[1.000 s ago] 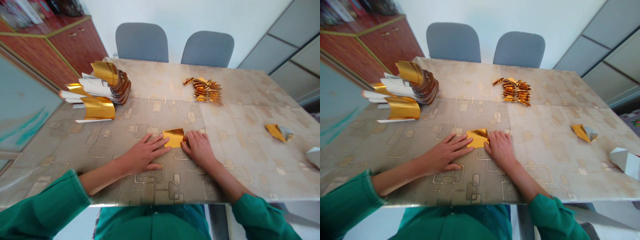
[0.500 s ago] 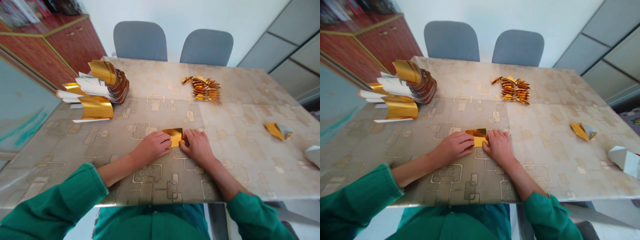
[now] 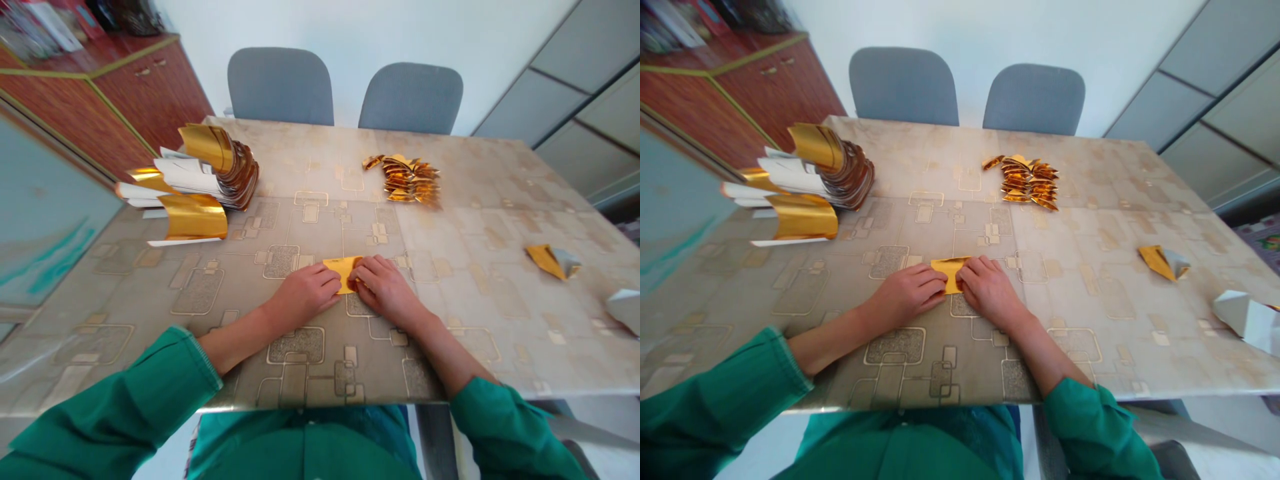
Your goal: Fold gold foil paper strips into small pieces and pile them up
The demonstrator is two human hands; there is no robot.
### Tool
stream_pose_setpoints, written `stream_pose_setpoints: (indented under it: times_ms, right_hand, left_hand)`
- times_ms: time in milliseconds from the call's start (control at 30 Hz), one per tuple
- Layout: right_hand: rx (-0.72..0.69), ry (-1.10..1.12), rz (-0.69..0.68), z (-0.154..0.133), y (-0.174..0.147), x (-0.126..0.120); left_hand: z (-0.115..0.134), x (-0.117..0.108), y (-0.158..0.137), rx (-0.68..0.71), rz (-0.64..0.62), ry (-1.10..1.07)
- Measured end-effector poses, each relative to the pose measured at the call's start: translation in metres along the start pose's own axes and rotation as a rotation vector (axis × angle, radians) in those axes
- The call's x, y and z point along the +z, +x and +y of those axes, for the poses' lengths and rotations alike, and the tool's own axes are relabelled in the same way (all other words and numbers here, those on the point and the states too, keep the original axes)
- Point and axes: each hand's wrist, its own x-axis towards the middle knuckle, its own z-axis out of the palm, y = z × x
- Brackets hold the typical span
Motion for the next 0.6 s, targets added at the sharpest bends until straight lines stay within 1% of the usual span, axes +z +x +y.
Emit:
stream_pose_setpoints:
  times_ms: [133, 233, 300, 467, 600]
  right_hand:
    - [0.001, 0.030, -0.013, 0.0001, -0.0001, -0.0026]
    - [-0.009, 0.060, -0.021, 0.0001, -0.0015, -0.0055]
    - [-0.004, 0.069, -0.022, 0.0005, -0.0022, -0.0068]
    - [-0.006, 0.087, 0.013, 0.0043, -0.0019, -0.0061]
    - [-0.031, 0.184, 0.047, 0.0064, -0.0018, -0.0026]
  left_hand:
    - [0.0022, 0.0016, 0.0011, 0.002, 0.020, 0.071]
    - [0.0029, 0.0027, 0.0008, -0.004, 0.016, 0.072]
    - [0.0023, 0.0029, 0.0006, -0.031, 0.012, 0.040]
    - [0.0000, -0.0008, 0.0003, -0.159, 0.001, -0.074]
    - [0.0001, -0.0067, -0.0008, -0.160, -0.038, -0.132]
